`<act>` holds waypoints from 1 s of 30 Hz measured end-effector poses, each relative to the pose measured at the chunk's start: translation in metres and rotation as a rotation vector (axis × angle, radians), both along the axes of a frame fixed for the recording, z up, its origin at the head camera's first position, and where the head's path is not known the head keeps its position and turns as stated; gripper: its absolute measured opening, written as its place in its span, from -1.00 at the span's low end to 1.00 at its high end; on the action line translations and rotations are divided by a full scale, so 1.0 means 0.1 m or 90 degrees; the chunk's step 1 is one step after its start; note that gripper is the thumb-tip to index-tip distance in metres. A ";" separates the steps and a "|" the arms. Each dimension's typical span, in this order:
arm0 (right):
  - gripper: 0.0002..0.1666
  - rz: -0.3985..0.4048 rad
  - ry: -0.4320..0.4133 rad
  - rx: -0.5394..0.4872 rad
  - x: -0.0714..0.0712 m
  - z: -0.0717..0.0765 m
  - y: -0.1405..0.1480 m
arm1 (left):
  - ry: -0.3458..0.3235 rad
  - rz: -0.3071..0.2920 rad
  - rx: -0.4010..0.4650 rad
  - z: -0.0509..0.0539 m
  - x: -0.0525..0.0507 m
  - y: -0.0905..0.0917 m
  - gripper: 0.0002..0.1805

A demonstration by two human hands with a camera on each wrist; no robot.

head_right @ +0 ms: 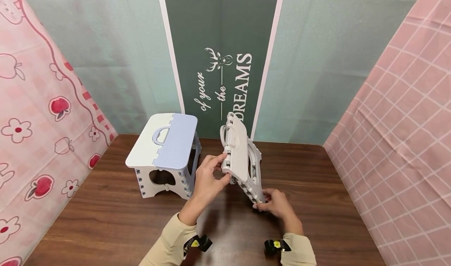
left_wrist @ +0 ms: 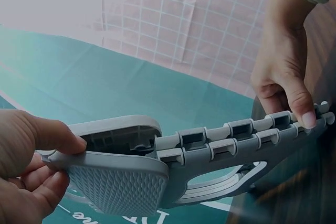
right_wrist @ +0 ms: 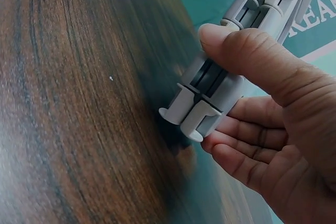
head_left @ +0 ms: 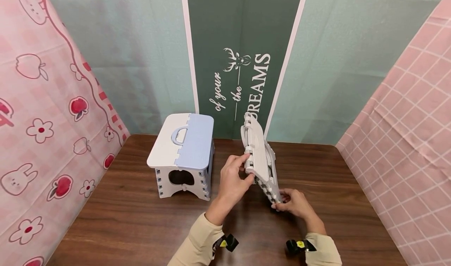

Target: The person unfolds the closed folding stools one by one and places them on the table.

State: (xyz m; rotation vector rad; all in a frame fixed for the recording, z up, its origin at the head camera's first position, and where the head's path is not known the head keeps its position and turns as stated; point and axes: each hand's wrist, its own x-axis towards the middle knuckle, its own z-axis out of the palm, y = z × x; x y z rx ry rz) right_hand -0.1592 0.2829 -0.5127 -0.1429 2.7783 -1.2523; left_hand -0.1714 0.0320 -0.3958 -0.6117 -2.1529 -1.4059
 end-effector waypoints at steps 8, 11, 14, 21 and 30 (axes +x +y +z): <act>-0.32 0.023 0.004 -0.017 -0.02 -0.02 -0.01 | 0.001 -0.027 0.013 0.03 -0.01 0.01 -0.41; -0.33 0.023 0.007 -0.020 -0.03 -0.04 -0.01 | 0.022 -0.039 0.003 0.03 -0.03 0.01 -0.41; -0.33 0.026 0.005 -0.029 -0.04 -0.05 -0.02 | 0.042 -0.052 -0.016 0.04 -0.04 0.00 -0.42; -0.35 0.037 0.009 -0.024 -0.05 -0.05 -0.05 | 0.078 -0.064 -0.046 0.04 -0.07 0.00 -0.41; -0.42 0.081 0.002 -0.041 -0.08 -0.03 -0.08 | 0.103 -0.108 -0.069 0.09 -0.08 0.03 -0.43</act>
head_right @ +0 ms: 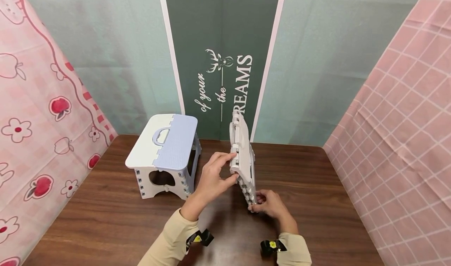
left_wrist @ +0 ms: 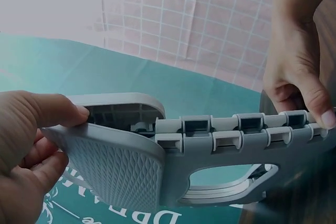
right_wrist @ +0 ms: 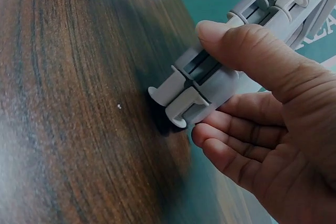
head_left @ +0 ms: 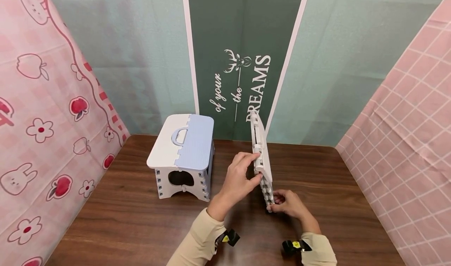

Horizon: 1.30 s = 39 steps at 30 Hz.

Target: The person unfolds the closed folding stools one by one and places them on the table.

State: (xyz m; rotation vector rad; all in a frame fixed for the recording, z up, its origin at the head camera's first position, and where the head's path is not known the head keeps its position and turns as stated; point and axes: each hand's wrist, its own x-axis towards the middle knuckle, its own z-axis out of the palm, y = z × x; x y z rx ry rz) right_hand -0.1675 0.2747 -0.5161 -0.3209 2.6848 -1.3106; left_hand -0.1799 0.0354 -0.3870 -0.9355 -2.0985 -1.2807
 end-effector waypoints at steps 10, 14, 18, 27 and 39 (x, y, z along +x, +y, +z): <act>-0.43 0.025 -0.017 -0.024 -0.03 0.00 -0.01 | 0.007 -0.037 -0.006 0.04 -0.03 0.04 -0.43; -0.46 0.041 -0.021 -0.030 -0.04 -0.01 -0.02 | 0.015 -0.053 -0.017 0.07 -0.05 0.06 -0.43; -0.50 0.049 -0.022 -0.010 -0.05 -0.01 -0.04 | 0.023 -0.062 -0.035 0.10 -0.07 0.07 -0.44; -0.58 0.067 -0.015 0.019 -0.05 0.01 -0.06 | 0.038 -0.085 -0.038 0.11 -0.11 0.11 -0.43; -0.67 0.066 0.020 0.047 -0.05 0.00 -0.03 | 0.088 -0.110 -0.031 0.07 -0.18 0.22 -0.47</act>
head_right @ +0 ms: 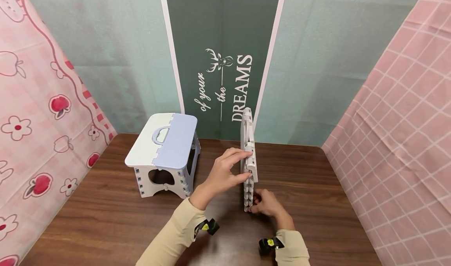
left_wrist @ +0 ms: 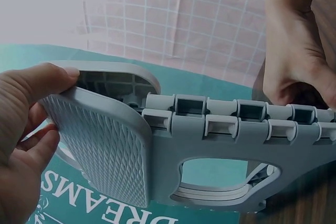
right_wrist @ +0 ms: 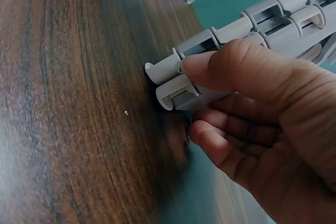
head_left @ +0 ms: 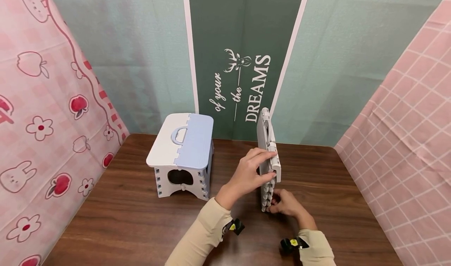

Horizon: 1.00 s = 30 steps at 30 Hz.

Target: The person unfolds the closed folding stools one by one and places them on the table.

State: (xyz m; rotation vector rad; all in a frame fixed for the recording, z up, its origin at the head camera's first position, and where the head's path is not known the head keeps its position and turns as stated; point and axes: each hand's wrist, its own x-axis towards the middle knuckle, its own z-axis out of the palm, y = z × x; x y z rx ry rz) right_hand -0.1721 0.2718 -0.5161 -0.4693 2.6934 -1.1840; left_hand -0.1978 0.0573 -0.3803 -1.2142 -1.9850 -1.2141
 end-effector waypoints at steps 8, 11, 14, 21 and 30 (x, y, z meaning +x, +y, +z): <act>-0.65 -0.020 0.013 0.030 -0.02 -0.02 0.01 | 0.005 -0.013 0.002 0.00 -0.04 0.08 -0.49; -0.64 -0.022 0.004 0.039 -0.01 -0.01 0.02 | 0.020 -0.015 0.003 -0.02 -0.05 0.12 -0.50; -0.63 -0.023 0.001 0.044 -0.01 0.00 0.02 | 0.038 -0.017 0.011 -0.04 -0.07 0.16 -0.50; -0.61 -0.032 -0.004 0.032 0.00 0.01 0.00 | 0.038 -0.026 0.014 -0.06 -0.09 0.21 -0.51; -0.57 -0.046 -0.013 0.041 0.00 0.02 -0.01 | 0.039 -0.008 0.005 -0.05 -0.07 0.23 -0.52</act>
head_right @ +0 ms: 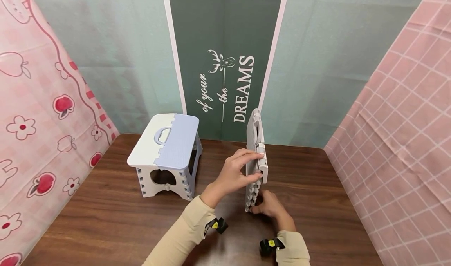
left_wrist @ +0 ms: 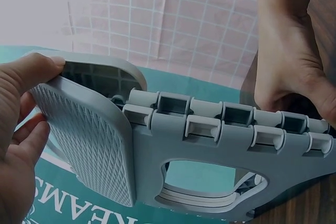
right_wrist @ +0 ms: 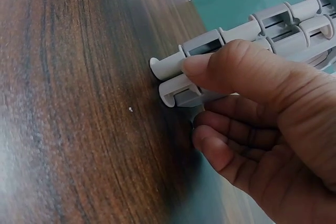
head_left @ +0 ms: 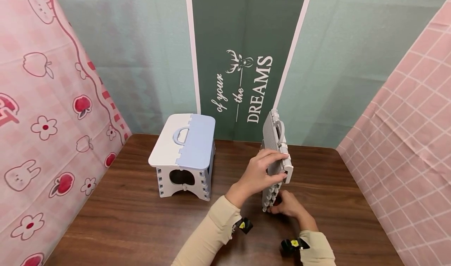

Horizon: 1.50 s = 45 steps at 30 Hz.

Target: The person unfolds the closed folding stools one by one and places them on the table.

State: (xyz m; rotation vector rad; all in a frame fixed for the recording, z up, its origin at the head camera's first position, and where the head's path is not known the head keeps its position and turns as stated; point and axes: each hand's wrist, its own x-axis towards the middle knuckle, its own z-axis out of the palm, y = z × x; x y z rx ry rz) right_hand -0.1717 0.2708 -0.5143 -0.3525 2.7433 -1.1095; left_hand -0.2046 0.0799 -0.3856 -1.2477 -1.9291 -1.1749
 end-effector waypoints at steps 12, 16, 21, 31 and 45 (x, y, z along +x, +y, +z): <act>-0.39 -0.014 -0.011 -0.065 0.16 -0.04 0.01 | 0.001 -0.004 -0.007 -0.04 0.02 0.01 -0.51; -0.34 -0.041 -0.001 -0.071 0.20 -0.02 0.03 | 0.003 0.000 -0.006 -0.04 0.02 0.01 -0.51; -0.29 -0.069 0.001 -0.067 0.21 0.02 0.06 | 0.003 -0.002 -0.002 -0.02 0.02 0.00 -0.51; -0.31 -0.062 0.047 -0.114 0.16 0.19 0.13 | 0.008 0.000 -0.007 0.00 0.01 0.01 -0.51; -0.68 0.001 0.040 -0.199 0.08 0.39 0.04 | 0.013 0.001 -0.005 0.00 -0.01 0.01 -0.52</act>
